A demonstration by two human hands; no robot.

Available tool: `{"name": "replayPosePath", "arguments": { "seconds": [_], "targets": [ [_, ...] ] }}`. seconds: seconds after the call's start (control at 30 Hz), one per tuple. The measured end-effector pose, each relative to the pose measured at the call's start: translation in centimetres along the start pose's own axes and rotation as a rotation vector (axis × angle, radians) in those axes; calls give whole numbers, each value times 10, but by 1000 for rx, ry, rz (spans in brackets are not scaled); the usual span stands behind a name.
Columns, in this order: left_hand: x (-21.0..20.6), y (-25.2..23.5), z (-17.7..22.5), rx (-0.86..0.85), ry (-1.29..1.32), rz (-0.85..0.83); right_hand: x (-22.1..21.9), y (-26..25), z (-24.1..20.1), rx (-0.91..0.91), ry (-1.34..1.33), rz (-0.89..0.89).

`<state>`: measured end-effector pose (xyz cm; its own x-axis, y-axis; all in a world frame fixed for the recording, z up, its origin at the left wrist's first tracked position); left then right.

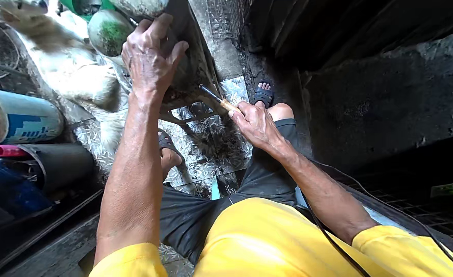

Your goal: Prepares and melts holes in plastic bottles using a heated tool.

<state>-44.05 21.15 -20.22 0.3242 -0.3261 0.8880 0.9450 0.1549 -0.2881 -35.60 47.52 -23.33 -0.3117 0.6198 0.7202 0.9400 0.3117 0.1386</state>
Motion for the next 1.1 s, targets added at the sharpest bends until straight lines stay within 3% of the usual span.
{"name": "replayPosePath", "arguments": {
  "seconds": [0.2, 0.43, 0.53, 0.63, 0.83, 0.93, 1.1],
  "targets": [
    [8, 5, 13, -270, 63, -16, -2, 2, 21, -74, -37, -16],
    [9, 23, 12, -69, -80, 4, -13, 2, 23, -75, -71, -54],
    [3, 22, 10, -103, 8, 73, -12, 1, 23, -81, -68, -58],
    [8, 18, 11, -153, 113, -21, -9, 0, 23, -79, -76, -62],
    [2, 14, 8, -49, -11, -24, -17, -1, 20, -74, -96, -83],
    [0, 8, 0, -60, 37, 36, -19, -3, 16, -69, -84, -85],
    [0, -3, -9, -66, 77, -8, -20, -6, 11, -57, -68, -80]
  ]
}}
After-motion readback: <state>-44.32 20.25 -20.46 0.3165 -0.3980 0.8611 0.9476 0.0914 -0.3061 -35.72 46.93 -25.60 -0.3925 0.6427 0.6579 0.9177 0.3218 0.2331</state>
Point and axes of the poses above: each hand's wrist, its own y-axis away from the middle knuckle, its own x-axis out of the back of the hand, z = x × y, the point moved 6 cm from there along -y, towards the middle knuckle, and after that the axes turned 10 degrees about z, right-handed, at the moved point
